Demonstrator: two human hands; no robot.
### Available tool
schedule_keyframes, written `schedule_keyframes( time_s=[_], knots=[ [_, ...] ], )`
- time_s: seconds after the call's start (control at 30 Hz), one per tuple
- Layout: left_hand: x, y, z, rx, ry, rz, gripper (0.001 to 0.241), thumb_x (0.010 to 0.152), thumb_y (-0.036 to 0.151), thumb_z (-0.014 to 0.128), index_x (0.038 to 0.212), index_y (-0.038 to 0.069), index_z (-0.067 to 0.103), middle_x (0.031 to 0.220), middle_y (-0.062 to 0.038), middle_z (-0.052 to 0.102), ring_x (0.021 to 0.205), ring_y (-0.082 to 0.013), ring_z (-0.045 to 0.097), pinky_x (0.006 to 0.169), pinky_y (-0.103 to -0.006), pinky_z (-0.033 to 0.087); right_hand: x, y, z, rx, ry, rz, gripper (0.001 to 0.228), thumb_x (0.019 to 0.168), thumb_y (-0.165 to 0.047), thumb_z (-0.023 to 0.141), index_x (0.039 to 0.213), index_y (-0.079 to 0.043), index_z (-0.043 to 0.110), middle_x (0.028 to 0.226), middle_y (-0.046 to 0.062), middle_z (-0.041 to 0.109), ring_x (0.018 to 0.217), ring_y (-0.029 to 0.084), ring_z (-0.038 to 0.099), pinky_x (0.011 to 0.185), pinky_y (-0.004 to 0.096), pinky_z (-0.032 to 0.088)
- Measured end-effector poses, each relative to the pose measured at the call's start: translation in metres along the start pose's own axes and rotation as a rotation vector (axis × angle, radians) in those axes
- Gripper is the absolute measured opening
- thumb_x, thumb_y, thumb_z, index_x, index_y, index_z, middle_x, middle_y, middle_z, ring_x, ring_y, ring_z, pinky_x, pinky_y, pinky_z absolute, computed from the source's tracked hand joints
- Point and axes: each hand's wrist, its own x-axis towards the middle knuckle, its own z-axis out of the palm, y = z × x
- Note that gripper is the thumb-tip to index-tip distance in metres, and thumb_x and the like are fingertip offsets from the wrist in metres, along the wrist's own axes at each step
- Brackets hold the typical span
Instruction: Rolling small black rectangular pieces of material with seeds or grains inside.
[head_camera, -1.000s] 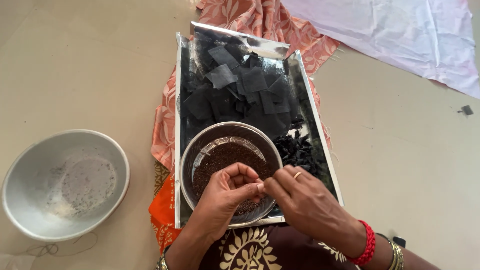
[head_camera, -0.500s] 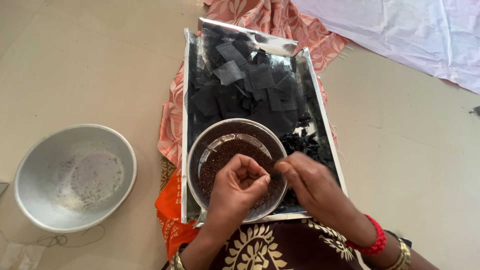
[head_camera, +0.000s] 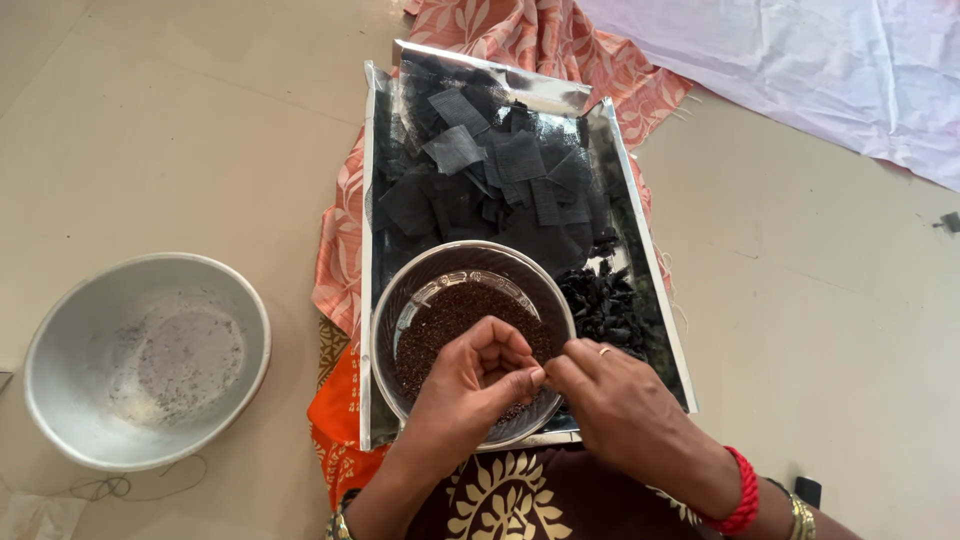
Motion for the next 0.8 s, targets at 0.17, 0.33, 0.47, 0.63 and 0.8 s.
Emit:
schedule_keyframes(
  time_s=[0.17, 0.33, 0.47, 0.63, 0.8],
  knots=[
    [-0.01, 0.008, 0.016, 0.37, -0.009, 0.313, 0.012, 0.094, 0.007, 0.072, 0.1, 0.002, 0.063, 0.092, -0.007, 0.07, 0.082, -0.0138, 0.07, 0.073, -0.027, 0.06, -0.006, 0.01, -0.015, 0.964, -0.102, 0.394, 0.027, 0.105, -0.019, 0.055, 0.086, 0.0, 0.057, 0.074, 0.003, 0.049, 0.064, 0.014, 0.046, 0.057, 0.029, 0.04],
    [-0.015, 0.001, 0.02, 0.617, -0.062, 0.702, 0.005, 0.105, 0.006, 0.065, 0.108, 0.002, 0.064, 0.101, -0.009, 0.07, 0.093, -0.0222, 0.072, 0.08, -0.0321, 0.062, -0.017, 0.021, -0.003, 1.803, -0.187, 0.678, 0.031, 0.104, -0.023, 0.05, 0.08, -0.003, 0.053, 0.069, 0.001, 0.048, 0.058, 0.011, 0.04, 0.054, 0.028, 0.033],
    [-0.013, 0.003, 0.024, 0.593, 0.001, 0.595, 0.014, 0.1, 0.01, 0.069, 0.11, 0.001, 0.066, 0.1, -0.011, 0.073, 0.092, -0.0232, 0.075, 0.077, -0.0345, 0.063, -0.012, 0.014, -0.02, 1.071, -0.121, 0.481, 0.035, 0.104, -0.026, 0.057, 0.081, 0.0, 0.059, 0.069, 0.003, 0.052, 0.058, 0.013, 0.045, 0.051, 0.03, 0.037],
    [-0.003, -0.004, 0.024, 0.528, 0.059, 0.312, 0.024, 0.094, 0.013, 0.071, 0.117, 0.005, 0.067, 0.104, -0.007, 0.074, 0.091, -0.0188, 0.076, 0.079, -0.0306, 0.066, -0.013, 0.019, -0.034, 0.242, -0.099, 0.379, 0.024, 0.092, -0.027, 0.064, 0.089, -0.004, 0.071, 0.074, 0.005, 0.065, 0.056, 0.019, 0.062, 0.053, 0.038, 0.049],
    [0.001, 0.005, 0.009, 0.296, 0.232, 0.025, 0.023, 0.093, 0.011, 0.066, 0.115, 0.008, 0.073, 0.095, -0.006, 0.078, 0.079, -0.0152, 0.071, 0.072, -0.028, 0.062, 0.003, 0.032, -0.063, 0.137, -0.015, 0.302, 0.029, 0.082, -0.03, 0.078, 0.101, -0.009, 0.077, 0.086, 0.006, 0.075, 0.063, 0.024, 0.071, 0.059, 0.038, 0.057]
  ],
)
